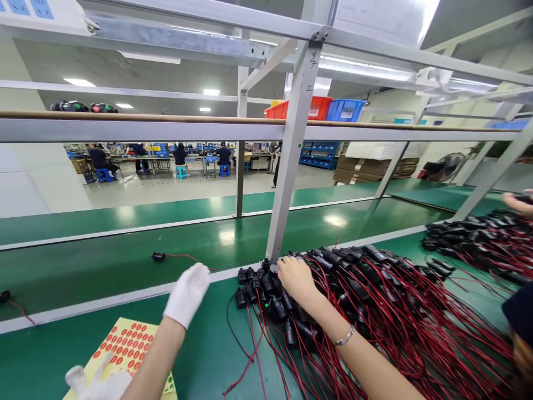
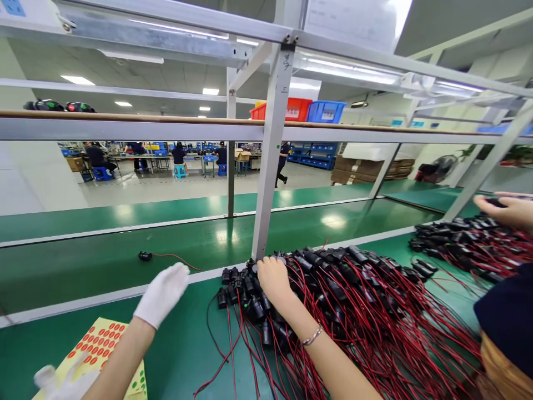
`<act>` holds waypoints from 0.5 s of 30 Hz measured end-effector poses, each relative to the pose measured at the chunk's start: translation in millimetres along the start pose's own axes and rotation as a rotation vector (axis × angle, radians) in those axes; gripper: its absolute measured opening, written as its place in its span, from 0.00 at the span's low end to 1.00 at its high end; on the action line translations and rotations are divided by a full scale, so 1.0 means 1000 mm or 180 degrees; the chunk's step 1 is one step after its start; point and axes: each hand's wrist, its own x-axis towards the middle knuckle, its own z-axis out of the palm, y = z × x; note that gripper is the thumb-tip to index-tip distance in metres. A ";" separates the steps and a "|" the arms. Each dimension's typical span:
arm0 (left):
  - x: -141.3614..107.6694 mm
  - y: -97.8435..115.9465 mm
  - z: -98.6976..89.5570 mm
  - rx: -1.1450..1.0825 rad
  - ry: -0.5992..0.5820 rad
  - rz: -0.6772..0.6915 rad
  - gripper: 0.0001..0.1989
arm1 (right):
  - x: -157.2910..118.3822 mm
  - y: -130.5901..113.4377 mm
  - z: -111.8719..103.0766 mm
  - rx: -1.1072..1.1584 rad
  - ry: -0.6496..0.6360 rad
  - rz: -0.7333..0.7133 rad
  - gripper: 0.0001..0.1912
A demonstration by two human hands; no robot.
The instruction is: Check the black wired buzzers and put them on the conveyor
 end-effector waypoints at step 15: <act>-0.114 -0.074 0.050 -0.1565 -0.1914 -0.1447 0.14 | -0.103 -0.053 -0.105 0.1517 0.1357 -0.1464 0.08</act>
